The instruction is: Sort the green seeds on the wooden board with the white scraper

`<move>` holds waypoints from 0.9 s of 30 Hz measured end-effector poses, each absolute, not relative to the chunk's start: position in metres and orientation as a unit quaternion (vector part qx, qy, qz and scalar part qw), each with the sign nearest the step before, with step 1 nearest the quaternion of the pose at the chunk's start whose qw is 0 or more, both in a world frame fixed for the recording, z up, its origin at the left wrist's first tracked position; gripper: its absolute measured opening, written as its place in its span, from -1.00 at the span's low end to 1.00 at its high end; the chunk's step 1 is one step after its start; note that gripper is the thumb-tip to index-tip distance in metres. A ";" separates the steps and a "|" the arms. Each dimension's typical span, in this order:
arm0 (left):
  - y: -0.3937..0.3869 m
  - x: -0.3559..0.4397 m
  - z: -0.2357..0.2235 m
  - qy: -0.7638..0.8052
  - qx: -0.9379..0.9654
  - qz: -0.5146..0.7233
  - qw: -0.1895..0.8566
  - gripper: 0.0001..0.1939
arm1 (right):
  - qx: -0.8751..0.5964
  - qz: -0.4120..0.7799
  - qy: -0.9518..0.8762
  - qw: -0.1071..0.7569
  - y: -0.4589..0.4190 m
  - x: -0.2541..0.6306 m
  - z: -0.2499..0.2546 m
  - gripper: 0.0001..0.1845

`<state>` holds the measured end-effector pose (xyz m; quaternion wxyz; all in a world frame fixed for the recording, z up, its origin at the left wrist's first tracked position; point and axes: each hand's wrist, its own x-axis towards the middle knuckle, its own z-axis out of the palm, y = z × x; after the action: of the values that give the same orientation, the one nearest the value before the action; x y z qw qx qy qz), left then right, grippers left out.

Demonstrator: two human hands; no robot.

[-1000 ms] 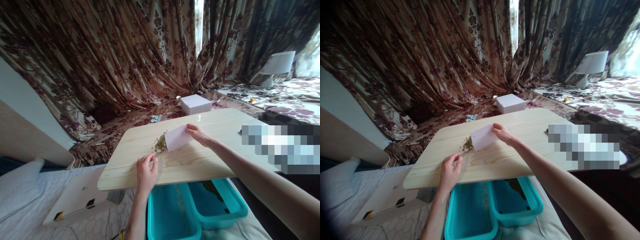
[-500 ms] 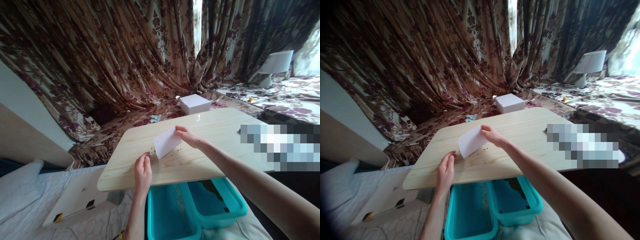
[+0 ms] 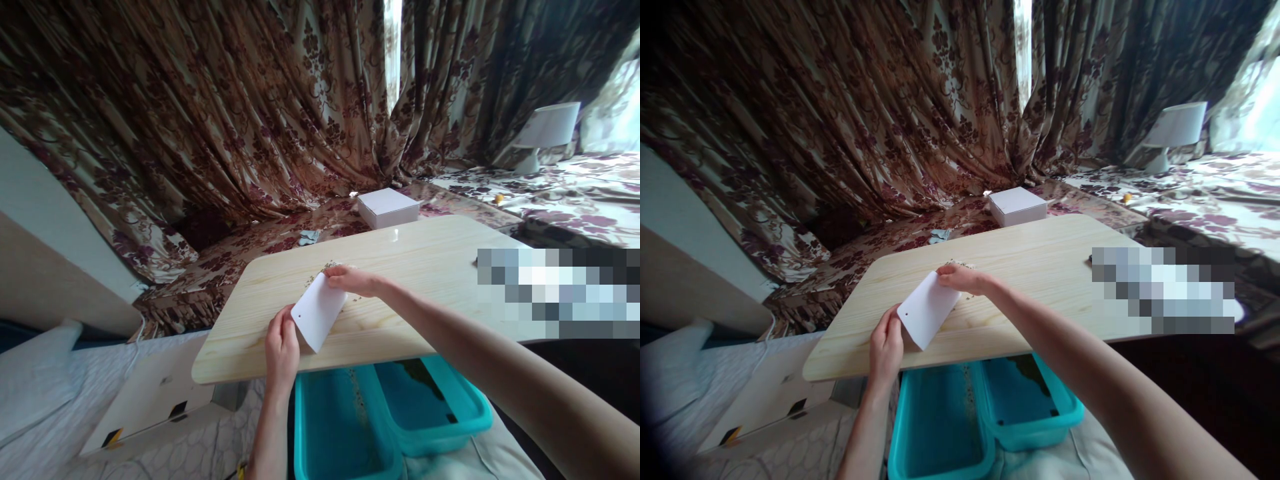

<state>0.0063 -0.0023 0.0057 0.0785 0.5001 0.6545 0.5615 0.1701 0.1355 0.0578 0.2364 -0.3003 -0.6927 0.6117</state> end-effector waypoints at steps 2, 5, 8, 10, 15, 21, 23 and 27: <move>-0.002 0.006 0.006 0.653 0.505 0.559 0.080 -0.68 | -0.302 0.611 -0.694 0.233 0.139 0.173 0.057 -0.93; -0.002 0.006 0.006 0.647 0.517 0.555 0.081 -0.66 | -0.303 0.612 -0.695 0.225 0.144 0.179 0.055 -0.91; -0.002 0.007 0.006 0.641 0.527 0.551 0.081 -0.63 | -0.306 0.613 -0.694 0.220 0.148 0.186 0.054 -0.92; -0.002 0.007 0.005 0.640 0.532 0.549 0.079 -0.62 | -0.309 0.614 -0.693 0.218 0.149 0.190 0.053 -0.93; -0.003 0.006 0.005 0.642 0.537 0.543 0.072 -0.60 | -0.318 0.614 -0.690 0.214 0.148 0.201 0.057 -0.97; -0.003 0.006 0.004 0.645 0.542 0.535 0.069 -0.60 | -0.328 0.615 -0.686 0.210 0.140 0.217 0.064 -0.97; -0.003 0.006 0.004 0.644 0.545 0.533 0.068 -0.61 | -0.331 0.615 -0.684 0.210 0.138 0.222 0.065 -0.96; -0.002 0.005 0.002 0.643 0.552 0.527 0.061 -0.63 | -0.344 0.613 -0.672 0.233 0.131 0.233 0.069 -0.93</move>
<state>0.0049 -0.0019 0.0018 0.0612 0.5518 0.6431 0.5274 0.2326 0.1307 0.0693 0.2332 -0.3439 -0.6720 0.6130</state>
